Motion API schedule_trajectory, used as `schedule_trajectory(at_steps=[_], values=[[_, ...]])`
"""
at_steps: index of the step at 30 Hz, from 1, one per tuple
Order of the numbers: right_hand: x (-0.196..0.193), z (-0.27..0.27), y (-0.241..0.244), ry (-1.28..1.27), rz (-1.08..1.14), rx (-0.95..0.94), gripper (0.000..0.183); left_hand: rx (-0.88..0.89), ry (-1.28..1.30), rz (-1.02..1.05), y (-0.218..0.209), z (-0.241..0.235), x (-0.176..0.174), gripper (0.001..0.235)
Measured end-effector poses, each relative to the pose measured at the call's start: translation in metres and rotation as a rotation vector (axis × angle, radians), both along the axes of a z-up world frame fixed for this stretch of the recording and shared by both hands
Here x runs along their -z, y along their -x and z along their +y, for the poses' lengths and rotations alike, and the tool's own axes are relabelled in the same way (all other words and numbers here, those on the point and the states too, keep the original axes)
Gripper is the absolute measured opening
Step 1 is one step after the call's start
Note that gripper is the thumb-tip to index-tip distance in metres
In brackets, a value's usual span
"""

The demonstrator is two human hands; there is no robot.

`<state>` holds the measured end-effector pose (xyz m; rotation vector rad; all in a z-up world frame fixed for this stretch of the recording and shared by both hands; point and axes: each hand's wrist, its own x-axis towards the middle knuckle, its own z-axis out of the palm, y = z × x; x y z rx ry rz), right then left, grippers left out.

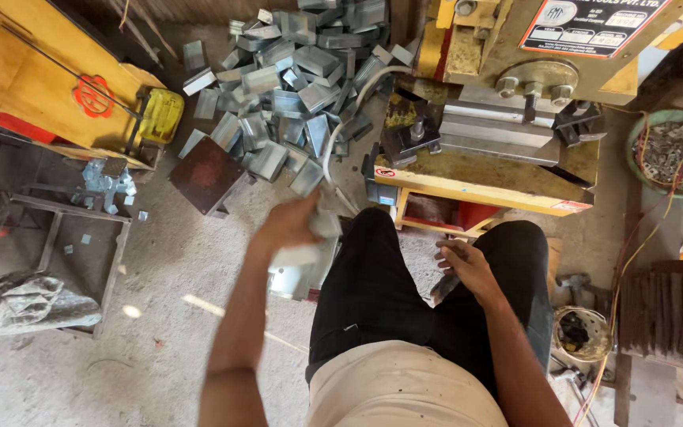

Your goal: The person positions sheet metal pieces into a fabrication machine one at a time, using hands to align the metal against the guides before the machine presses or bends them.

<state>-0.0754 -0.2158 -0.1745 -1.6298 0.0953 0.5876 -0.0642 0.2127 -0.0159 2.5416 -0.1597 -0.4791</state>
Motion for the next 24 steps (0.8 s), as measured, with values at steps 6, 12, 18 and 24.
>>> schedule_trajectory(at_steps=[6,12,18,24], values=[[0.008,0.005,-0.009,0.069,0.005,0.032,0.032,-0.187,-0.616,-0.878,-0.127,0.064,-0.066,0.083],[0.008,-0.008,-0.001,0.036,0.023,0.038,0.031,-0.380,-0.273,-0.865,-0.147,0.065,0.012,0.093],[0.002,-0.008,0.003,0.016,0.062,0.041,0.030,-0.674,-0.219,-0.256,-0.009,0.030,0.199,0.100],[0.008,0.000,-0.001,0.057,0.110,-0.002,0.030,-0.576,-0.418,0.361,0.088,-0.007,0.253,0.118]])
